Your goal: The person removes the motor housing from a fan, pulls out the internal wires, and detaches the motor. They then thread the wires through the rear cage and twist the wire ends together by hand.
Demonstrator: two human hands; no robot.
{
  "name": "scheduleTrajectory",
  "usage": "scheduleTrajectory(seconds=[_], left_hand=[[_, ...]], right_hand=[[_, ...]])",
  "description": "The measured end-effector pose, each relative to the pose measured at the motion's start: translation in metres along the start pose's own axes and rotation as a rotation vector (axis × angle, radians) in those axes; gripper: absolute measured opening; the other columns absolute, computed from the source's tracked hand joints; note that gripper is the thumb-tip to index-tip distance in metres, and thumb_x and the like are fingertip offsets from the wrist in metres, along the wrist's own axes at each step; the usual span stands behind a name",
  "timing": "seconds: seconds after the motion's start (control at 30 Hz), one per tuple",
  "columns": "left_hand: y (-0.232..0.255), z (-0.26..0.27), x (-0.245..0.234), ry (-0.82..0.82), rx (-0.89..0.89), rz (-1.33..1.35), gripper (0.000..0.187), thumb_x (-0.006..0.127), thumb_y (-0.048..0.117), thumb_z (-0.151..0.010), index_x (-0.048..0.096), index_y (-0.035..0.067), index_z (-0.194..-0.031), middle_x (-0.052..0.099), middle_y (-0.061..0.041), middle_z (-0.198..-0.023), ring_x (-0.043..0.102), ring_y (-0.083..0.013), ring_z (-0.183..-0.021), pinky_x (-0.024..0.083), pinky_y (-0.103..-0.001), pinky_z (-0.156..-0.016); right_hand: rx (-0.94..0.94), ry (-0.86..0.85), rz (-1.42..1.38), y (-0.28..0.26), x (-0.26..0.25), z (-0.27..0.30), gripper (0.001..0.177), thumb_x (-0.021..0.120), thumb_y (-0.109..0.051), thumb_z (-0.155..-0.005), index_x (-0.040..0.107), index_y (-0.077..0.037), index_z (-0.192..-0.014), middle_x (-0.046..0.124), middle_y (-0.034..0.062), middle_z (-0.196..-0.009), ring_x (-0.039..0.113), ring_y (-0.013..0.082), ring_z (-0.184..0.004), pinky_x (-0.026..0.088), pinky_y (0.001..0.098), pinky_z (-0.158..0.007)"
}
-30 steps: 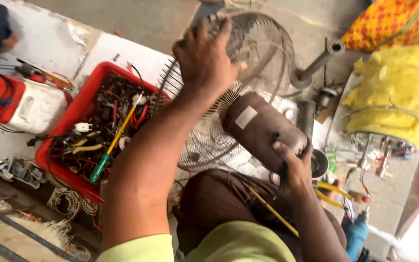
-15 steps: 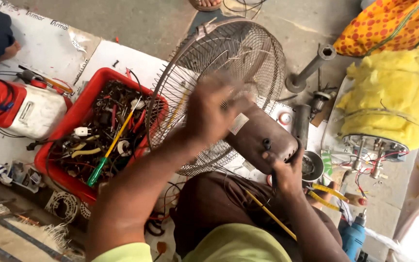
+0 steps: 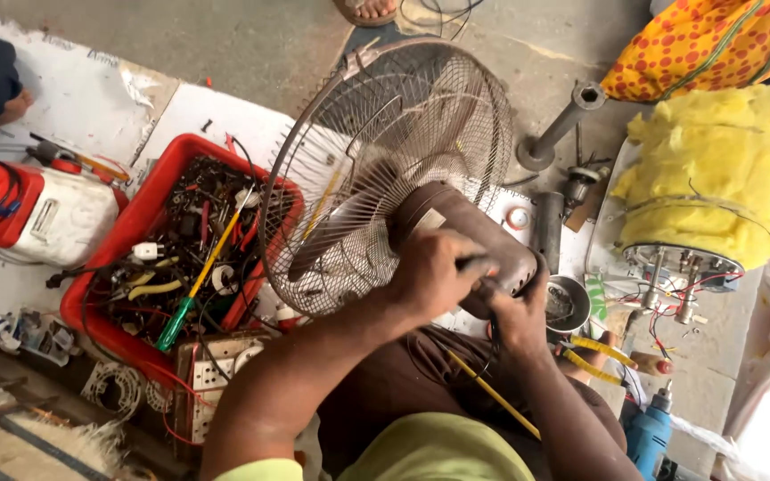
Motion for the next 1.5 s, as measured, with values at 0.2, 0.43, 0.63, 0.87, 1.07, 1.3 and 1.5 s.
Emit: scheduleTrajectory(seconds=[0.2,0.43,0.63,0.87,1.07,1.3,1.5], left_hand=[[0.001,0.005,0.010,-0.036,0.169,0.106,0.027,0.073,-0.001,-0.077,0.079,0.004,-0.103,0.076,-0.015,-0.100,0.077,-0.0281,-0.085,0.061,-0.036,-0.074],[0.020,-0.013,-0.012,-0.193,-0.170,-0.117,0.025,0.089,0.019,-0.080,0.076,-0.001,-0.089,0.076,-0.016,-0.079,0.076,-0.0286,-0.073,0.059,-0.040,-0.067],[-0.006,-0.001,0.019,-0.092,0.175,-0.055,0.023,0.078,0.003,-0.074,0.077,0.002,-0.098,0.076,-0.017,-0.092,0.075,-0.0287,-0.080,0.060,-0.038,-0.072],[0.025,-0.018,-0.008,-0.184,0.007,0.043,0.018,0.081,0.008,-0.078,0.075,0.000,-0.093,0.075,-0.017,-0.083,0.075,-0.0282,-0.073,0.056,-0.042,-0.064],[-0.011,-0.010,0.025,-0.325,-0.177,-0.281,0.029,0.086,0.027,-0.089,0.077,0.001,-0.081,0.074,-0.023,-0.083,0.074,-0.0328,-0.076,0.057,-0.043,-0.075],[0.039,-0.021,-0.007,-0.206,0.139,0.141,0.027,0.072,0.005,-0.073,0.075,-0.002,-0.099,0.074,-0.021,-0.091,0.074,-0.0306,-0.083,0.058,-0.042,-0.075],[-0.001,-0.017,0.014,-0.330,-0.157,-0.286,0.022,0.084,0.025,-0.087,0.079,0.003,-0.084,0.074,-0.018,-0.082,0.075,-0.0323,-0.078,0.058,-0.044,-0.072]], right_hand=[[0.014,-0.023,0.016,0.001,-0.001,-0.005,0.099,0.079,-0.001,-0.071,0.025,-0.009,-0.154,0.056,0.0181,-0.130,0.063,0.0267,-0.112,0.057,0.0398,-0.096],[0.009,-0.046,-0.043,0.000,0.002,-0.003,0.096,0.079,-0.001,-0.070,0.029,-0.012,-0.151,0.057,0.0130,-0.131,0.063,0.0256,-0.116,0.056,0.0413,-0.098],[0.019,-0.021,-0.003,-0.001,0.002,-0.001,0.095,0.082,0.001,-0.070,0.031,-0.011,-0.150,0.057,0.0154,-0.132,0.061,0.0269,-0.119,0.055,0.0406,-0.101],[0.045,-0.036,-0.057,-0.012,0.011,0.004,0.093,0.081,-0.001,-0.069,0.033,-0.011,-0.149,0.056,0.0153,-0.132,0.062,0.0278,-0.119,0.056,0.0416,-0.101],[0.014,-0.013,0.037,0.005,-0.006,-0.004,0.099,0.081,-0.007,-0.069,0.029,-0.012,-0.153,0.054,0.0154,-0.135,0.060,0.0270,-0.121,0.055,0.0414,-0.100],[0.007,-0.055,-0.025,-0.013,0.012,0.004,0.099,0.084,-0.006,-0.069,0.027,-0.011,-0.150,0.054,0.0145,-0.135,0.061,0.0271,-0.122,0.056,0.0420,-0.101],[-0.034,-0.052,0.025,-0.009,0.007,0.000,0.094,0.085,-0.007,-0.071,0.031,-0.008,-0.148,0.055,0.0152,-0.133,0.061,0.0266,-0.120,0.055,0.0410,-0.100]])
Point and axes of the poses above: each hand's wrist, its own z-axis away from the middle knuckle, its own x-axis out of the palm, y = z × x, the point moved 9 cm from there along -z, towards the middle knuckle
